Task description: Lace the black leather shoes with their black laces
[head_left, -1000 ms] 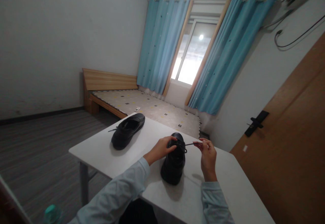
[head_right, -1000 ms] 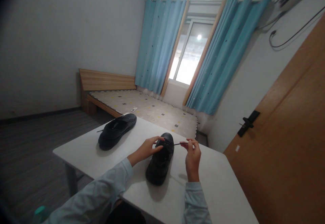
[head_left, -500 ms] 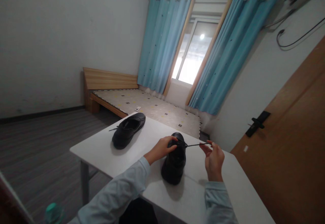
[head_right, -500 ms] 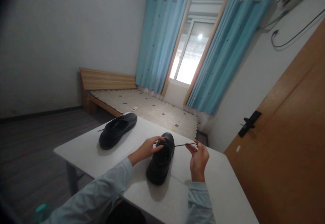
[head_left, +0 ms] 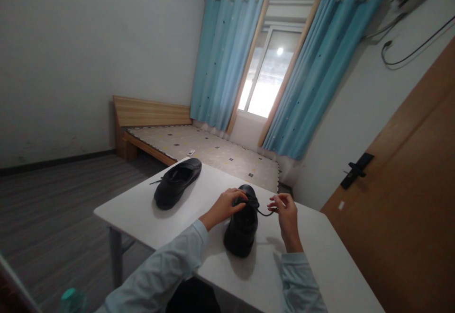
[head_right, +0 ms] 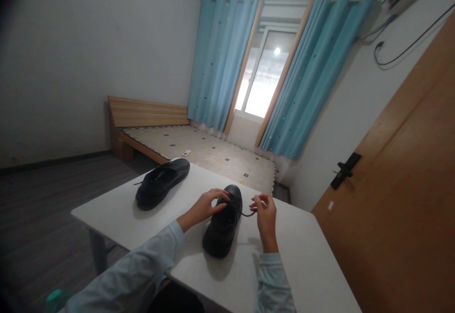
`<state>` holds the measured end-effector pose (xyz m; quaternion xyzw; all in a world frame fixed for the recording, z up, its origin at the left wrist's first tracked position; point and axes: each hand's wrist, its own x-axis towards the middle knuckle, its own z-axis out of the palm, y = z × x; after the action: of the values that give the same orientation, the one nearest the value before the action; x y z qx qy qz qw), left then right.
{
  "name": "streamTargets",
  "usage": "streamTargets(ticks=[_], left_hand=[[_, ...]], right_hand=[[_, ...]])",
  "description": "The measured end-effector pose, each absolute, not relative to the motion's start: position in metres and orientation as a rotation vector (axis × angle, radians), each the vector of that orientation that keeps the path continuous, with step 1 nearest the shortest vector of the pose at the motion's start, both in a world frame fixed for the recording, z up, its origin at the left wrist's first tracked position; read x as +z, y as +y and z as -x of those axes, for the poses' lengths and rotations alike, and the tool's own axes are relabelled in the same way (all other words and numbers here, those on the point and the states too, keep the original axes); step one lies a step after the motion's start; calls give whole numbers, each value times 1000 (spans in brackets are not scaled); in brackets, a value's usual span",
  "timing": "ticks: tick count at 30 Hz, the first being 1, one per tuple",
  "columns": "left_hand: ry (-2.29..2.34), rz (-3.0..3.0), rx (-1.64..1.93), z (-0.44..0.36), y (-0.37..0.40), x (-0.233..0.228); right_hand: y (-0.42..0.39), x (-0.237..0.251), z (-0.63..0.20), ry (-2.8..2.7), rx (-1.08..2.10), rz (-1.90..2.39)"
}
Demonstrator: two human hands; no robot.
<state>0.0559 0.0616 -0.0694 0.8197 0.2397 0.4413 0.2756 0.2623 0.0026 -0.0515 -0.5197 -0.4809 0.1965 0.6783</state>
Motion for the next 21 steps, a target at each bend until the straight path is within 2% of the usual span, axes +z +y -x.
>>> streamTargets(ticks=[7, 14, 21], left_hand=[[731, -2210, 1185, -58, 64, -74], [748, -2080, 1200, -63, 61, -72], [898, -1589, 1617, -57, 65, -63]], right_hand=[[1, -59, -249, -1637, 259, 1302], [1, -64, -239, -1781, 202, 1263], [-2, -60, -234, -1791, 235, 1262]])
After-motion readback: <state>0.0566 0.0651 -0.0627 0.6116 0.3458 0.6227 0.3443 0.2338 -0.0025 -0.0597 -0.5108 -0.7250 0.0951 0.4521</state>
